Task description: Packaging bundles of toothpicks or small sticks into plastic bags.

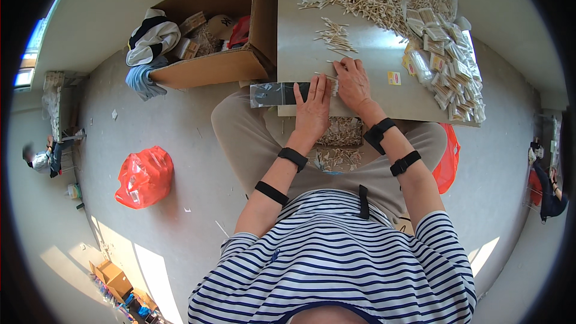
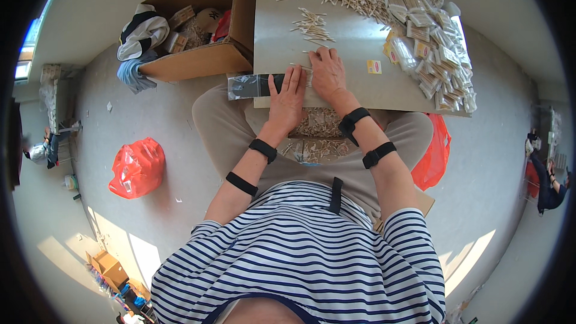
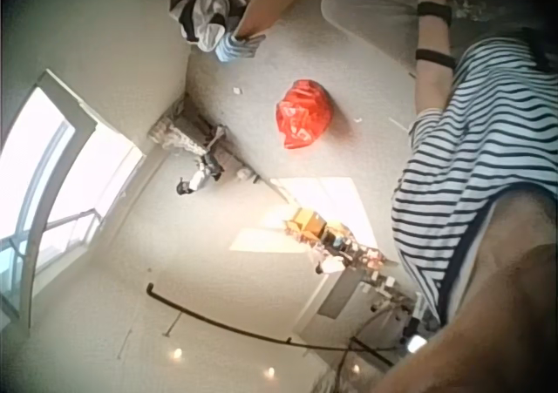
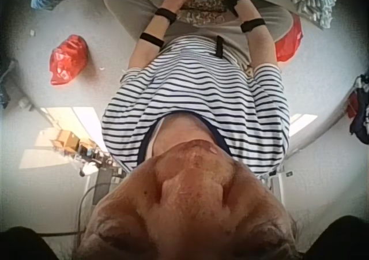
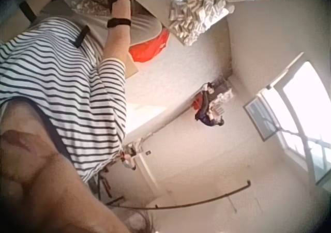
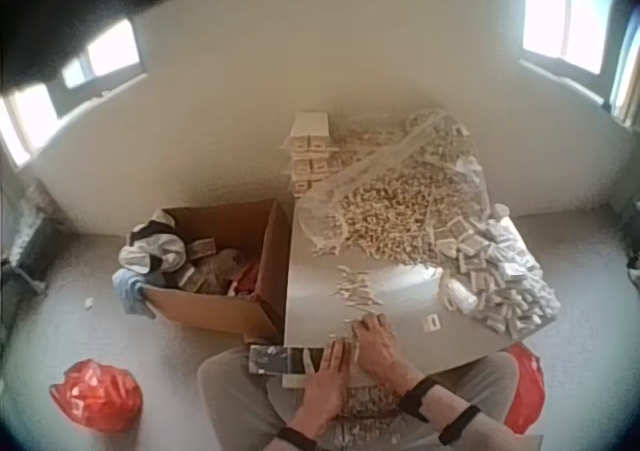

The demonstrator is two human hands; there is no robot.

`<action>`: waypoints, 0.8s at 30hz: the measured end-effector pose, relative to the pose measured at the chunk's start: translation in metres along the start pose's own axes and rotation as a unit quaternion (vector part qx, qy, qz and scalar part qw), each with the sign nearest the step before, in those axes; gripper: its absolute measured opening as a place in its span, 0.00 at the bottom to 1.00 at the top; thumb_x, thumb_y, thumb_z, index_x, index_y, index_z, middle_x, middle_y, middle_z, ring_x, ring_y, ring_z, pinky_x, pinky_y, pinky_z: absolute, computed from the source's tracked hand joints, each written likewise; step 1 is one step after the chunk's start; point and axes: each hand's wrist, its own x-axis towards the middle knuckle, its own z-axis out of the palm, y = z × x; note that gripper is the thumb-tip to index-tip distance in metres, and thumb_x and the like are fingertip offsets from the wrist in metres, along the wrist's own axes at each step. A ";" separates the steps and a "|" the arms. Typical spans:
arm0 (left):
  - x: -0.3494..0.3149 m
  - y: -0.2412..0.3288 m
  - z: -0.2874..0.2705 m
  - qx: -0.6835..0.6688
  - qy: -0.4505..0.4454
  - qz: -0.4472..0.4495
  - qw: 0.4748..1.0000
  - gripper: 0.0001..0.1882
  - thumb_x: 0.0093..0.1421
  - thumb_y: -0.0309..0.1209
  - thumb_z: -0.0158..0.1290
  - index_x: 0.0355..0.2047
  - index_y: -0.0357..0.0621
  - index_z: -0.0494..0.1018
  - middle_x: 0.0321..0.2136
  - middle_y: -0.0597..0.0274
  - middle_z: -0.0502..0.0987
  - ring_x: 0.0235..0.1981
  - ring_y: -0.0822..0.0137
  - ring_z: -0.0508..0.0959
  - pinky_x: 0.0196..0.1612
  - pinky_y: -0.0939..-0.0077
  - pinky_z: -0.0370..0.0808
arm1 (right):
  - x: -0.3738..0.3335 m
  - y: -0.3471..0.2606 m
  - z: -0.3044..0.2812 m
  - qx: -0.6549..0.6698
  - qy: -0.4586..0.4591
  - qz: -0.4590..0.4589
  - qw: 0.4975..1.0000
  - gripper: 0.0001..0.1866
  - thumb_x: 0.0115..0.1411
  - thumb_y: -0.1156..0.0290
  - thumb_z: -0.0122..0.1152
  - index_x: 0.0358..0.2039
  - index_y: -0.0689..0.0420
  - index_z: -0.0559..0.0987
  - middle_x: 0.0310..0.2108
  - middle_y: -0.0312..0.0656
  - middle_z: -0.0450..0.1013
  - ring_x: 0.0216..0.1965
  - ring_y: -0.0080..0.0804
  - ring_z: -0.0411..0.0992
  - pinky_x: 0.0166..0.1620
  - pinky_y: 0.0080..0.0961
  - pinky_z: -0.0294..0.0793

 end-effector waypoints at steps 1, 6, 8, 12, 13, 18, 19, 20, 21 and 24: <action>0.000 -0.001 0.003 0.019 0.017 0.002 1.000 0.57 0.42 0.31 0.68 0.72 0.41 0.53 0.75 0.57 0.47 0.76 0.58 0.49 0.70 0.30 0.44 | 0.001 -0.003 0.001 0.002 0.000 -0.002 1.000 0.19 0.57 0.75 0.58 0.50 0.58 0.78 0.49 0.42 0.70 0.53 0.47 0.67 0.55 0.42 0.70; -0.003 -0.005 0.011 0.049 0.048 0.002 0.998 0.56 0.42 0.31 0.68 0.71 0.41 0.55 0.75 0.56 0.47 0.76 0.57 0.49 0.69 0.30 0.44 | -0.009 -0.019 0.009 0.061 0.000 -0.075 0.995 0.19 0.56 0.77 0.57 0.49 0.56 0.79 0.47 0.41 0.70 0.52 0.46 0.67 0.55 0.41 0.70; -0.005 -0.004 0.007 0.011 0.026 0.002 1.000 0.55 0.42 0.31 0.68 0.71 0.41 0.55 0.74 0.56 0.48 0.75 0.57 0.49 0.69 0.30 0.45 | -0.013 -0.017 0.008 0.076 0.006 -0.068 0.995 0.19 0.56 0.78 0.57 0.49 0.56 0.79 0.48 0.41 0.70 0.52 0.46 0.67 0.55 0.41 0.70; -0.003 -0.002 0.002 -0.006 0.021 -0.002 1.000 0.56 0.40 0.31 0.69 0.71 0.41 0.56 0.74 0.56 0.48 0.75 0.57 0.50 0.69 0.30 0.45 | -0.014 -0.016 0.007 0.112 0.008 -0.065 0.992 0.21 0.55 0.80 0.56 0.51 0.58 0.78 0.48 0.43 0.69 0.51 0.48 0.67 0.56 0.41 0.70; -0.003 -0.001 0.000 -0.016 0.021 -0.004 1.000 0.57 0.39 0.31 0.70 0.71 0.41 0.56 0.74 0.56 0.48 0.75 0.56 0.50 0.69 0.30 0.45 | -0.016 -0.014 0.007 0.111 0.008 -0.064 0.992 0.21 0.55 0.80 0.56 0.51 0.58 0.78 0.48 0.43 0.69 0.51 0.48 0.67 0.56 0.41 0.70; -0.003 0.002 -0.007 -0.038 0.014 -0.019 0.999 0.59 0.37 0.32 0.72 0.71 0.41 0.56 0.74 0.54 0.48 0.74 0.53 0.51 0.69 0.30 0.45 | -0.024 -0.012 0.005 0.169 0.020 -0.075 0.983 0.33 0.54 0.83 0.54 0.63 0.59 0.69 0.51 0.48 0.70 0.52 0.53 0.66 0.59 0.43 0.69; -0.002 0.002 -0.006 -0.015 0.014 -0.015 1.000 0.59 0.38 0.32 0.71 0.71 0.41 0.55 0.74 0.53 0.48 0.74 0.53 0.51 0.69 0.29 0.45 | -0.024 -0.013 0.005 0.169 0.020 -0.074 0.983 0.33 0.54 0.83 0.54 0.63 0.59 0.69 0.51 0.48 0.70 0.52 0.53 0.66 0.59 0.43 0.69; -0.003 0.002 -0.006 0.008 0.013 -0.012 1.000 0.59 0.38 0.32 0.71 0.72 0.41 0.55 0.74 0.53 0.48 0.74 0.52 0.50 0.69 0.29 0.44 | -0.025 -0.014 0.005 0.165 0.010 -0.070 0.984 0.35 0.54 0.83 0.54 0.65 0.59 0.66 0.52 0.49 0.70 0.53 0.54 0.65 0.60 0.43 0.68; -0.003 0.002 -0.005 0.008 0.013 -0.011 1.000 0.59 0.38 0.32 0.71 0.72 0.41 0.55 0.74 0.53 0.48 0.74 0.52 0.50 0.69 0.29 0.44 | -0.025 -0.014 0.005 0.161 -0.001 -0.066 0.985 0.37 0.53 0.83 0.54 0.67 0.60 0.64 0.53 0.50 0.70 0.54 0.55 0.65 0.61 0.44 0.67; -0.003 0.004 -0.004 -0.008 0.005 -0.005 1.000 0.59 0.40 0.33 0.71 0.72 0.41 0.54 0.74 0.52 0.48 0.75 0.52 0.49 0.69 0.28 0.43 | -0.028 -0.008 0.004 0.144 -0.018 -0.100 0.984 0.39 0.52 0.84 0.53 0.68 0.60 0.62 0.57 0.53 0.68 0.57 0.56 0.63 0.63 0.46 0.65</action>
